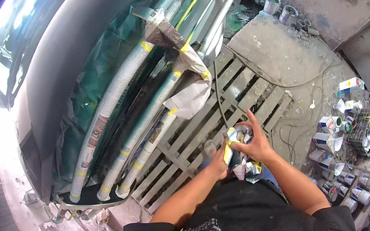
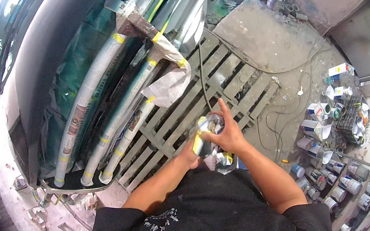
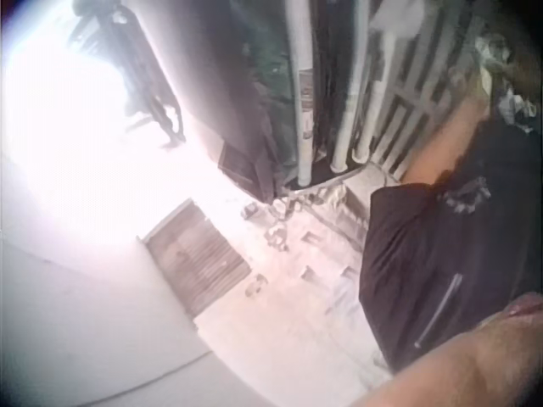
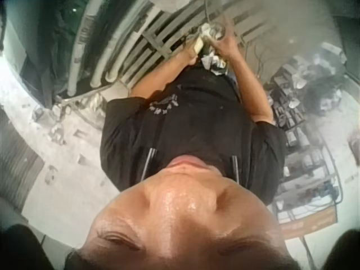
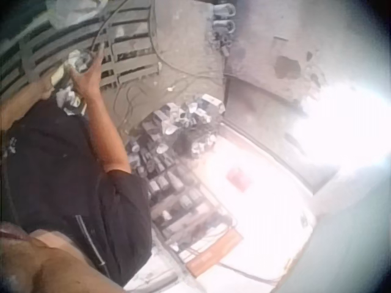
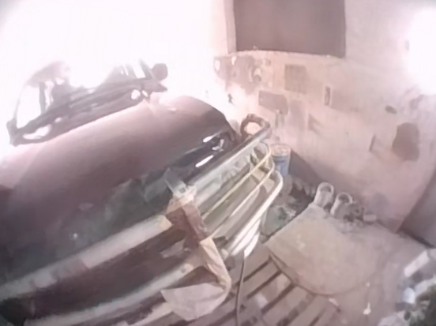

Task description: The person removes masking tape and protective paper from the front bumper and hood of a dark green car in a workshop. They peel off strips of tape and crumple the paper, working around the headlight and grille areas.

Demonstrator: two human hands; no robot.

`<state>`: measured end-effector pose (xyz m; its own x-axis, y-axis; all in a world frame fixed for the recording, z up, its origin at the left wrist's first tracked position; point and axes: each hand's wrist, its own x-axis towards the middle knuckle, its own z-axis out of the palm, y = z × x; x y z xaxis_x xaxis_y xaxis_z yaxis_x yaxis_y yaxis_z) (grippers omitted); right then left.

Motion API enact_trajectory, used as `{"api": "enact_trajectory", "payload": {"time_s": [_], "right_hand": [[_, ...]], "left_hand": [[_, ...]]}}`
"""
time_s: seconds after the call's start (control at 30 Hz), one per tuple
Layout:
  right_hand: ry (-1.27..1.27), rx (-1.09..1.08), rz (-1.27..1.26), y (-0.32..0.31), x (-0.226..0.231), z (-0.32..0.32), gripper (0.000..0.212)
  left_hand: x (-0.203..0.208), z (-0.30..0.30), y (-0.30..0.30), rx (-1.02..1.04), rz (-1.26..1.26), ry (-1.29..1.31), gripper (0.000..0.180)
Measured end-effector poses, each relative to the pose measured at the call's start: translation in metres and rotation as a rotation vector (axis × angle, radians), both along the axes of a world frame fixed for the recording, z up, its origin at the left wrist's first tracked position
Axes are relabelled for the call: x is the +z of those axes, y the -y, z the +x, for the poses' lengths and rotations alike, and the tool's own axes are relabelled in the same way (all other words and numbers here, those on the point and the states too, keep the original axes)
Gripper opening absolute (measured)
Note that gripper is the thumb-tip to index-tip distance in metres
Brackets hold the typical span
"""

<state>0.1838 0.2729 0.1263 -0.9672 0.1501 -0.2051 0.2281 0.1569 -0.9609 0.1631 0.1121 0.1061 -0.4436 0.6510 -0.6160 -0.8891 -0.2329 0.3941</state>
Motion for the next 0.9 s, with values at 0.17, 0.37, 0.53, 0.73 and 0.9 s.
{"api": "enact_trajectory", "payload": {"time_s": [0.17, 0.37, 0.53, 0.73, 0.9], "right_hand": [[0.064, -0.118, 0.002, -0.017, -0.006, 0.007, 0.097], [0.184, -0.381, 0.074, -0.075, -0.019, 0.007, 0.094], [0.199, -0.417, 0.162, -0.095, -0.021, 0.006, 0.092], [0.179, -0.466, 0.173, -0.093, -0.026, -0.006, 0.090], [0.228, -0.443, 0.150, -0.110, -0.028, -0.022, 0.093]], "left_hand": [[-0.003, -0.007, -0.009, -0.140, -0.122, -0.235, 0.035], [-0.052, -0.096, 0.060, -0.012, -1.190, -0.959, 0.047], [-0.103, -0.165, 0.103, -0.163, -1.760, -1.191, 0.046], [-0.114, -0.173, 0.112, -0.306, -1.536, -1.557, 0.017], [-0.104, -0.149, 0.121, -0.472, -1.249, -1.613, 0.010]]}}
